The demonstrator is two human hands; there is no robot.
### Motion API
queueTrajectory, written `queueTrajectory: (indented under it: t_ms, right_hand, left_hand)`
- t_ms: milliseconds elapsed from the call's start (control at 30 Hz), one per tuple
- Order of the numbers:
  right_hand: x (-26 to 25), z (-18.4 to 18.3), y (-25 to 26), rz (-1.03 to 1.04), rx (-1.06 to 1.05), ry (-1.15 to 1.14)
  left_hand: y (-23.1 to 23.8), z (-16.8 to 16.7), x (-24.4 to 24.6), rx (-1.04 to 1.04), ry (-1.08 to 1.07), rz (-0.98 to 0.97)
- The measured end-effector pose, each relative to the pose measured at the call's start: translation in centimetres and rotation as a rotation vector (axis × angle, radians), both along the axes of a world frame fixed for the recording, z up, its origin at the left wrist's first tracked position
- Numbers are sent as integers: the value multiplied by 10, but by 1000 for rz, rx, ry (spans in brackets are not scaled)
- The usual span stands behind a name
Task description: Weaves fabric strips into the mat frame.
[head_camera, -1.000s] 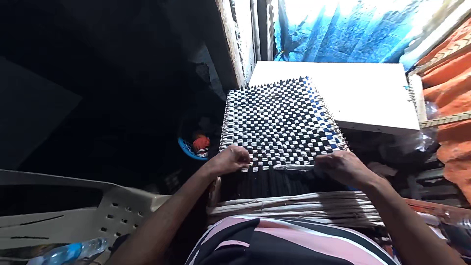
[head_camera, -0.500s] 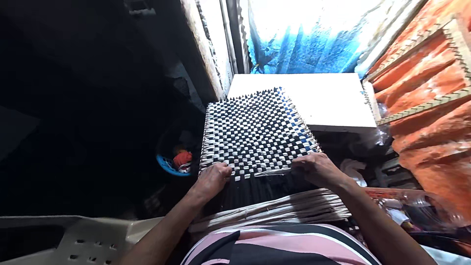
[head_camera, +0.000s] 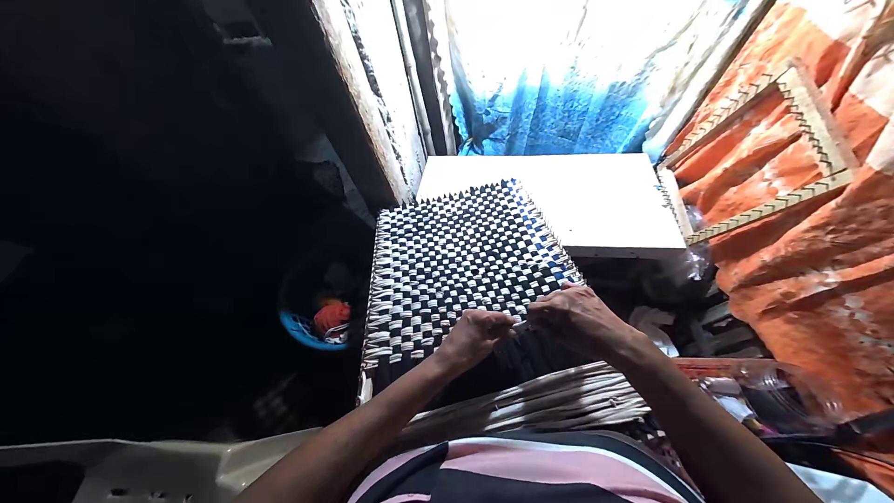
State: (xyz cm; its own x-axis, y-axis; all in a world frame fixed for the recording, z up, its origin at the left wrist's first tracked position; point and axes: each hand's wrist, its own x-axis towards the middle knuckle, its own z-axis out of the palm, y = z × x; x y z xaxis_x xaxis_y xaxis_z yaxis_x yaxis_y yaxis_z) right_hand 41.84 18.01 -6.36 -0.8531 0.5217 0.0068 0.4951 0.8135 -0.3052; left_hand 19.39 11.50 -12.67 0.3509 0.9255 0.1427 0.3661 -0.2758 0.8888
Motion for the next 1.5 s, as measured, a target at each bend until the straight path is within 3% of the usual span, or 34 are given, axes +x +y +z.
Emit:
queueTrajectory:
  t_ms: [67, 133, 267, 400, 533, 900, 1033, 1167, 1233, 1367, 1500]
  right_hand:
    - [-6, 4, 2, 9, 40, 67]
    - [-12, 6, 6, 0, 121, 171]
    - [-27, 9, 10, -185, 308, 214]
    - [-42, -22, -6, -163, 70, 224]
    - [-57, -63, -19, -8, -239, -8]
    - [-78, -74, -38, -122, -170, -253]
    - [-78, -80, -42, -103, -137, -317]
    - [-74, -82, -31, -187, -313, -231]
    - [-70, -85, -22, -228, -439, -159]
    - [-66, -94, -15, -274, -566, -77]
    - [-64, -97, -13, -352, -640, -4]
  left_hand:
    - [0, 4, 4, 93, 17, 37]
    - [-1, 11, 0, 39, -6, 125]
    - [8, 15, -29, -392, -398, 495]
    - [11, 8, -49, -743, -815, 731]
    - [11, 7, -46, -750, -843, 715]
    - [7, 1, -44, -645, -792, 745]
    - [6, -2, -41, -581, -699, 684]
    - [0, -3, -36, -490, -511, 468]
    - [-1, -13, -36, -451, -305, 327]
    - [-7, -17, -26, -410, 376, 34]
    - [-28, -14, -5, -257, 738, -115]
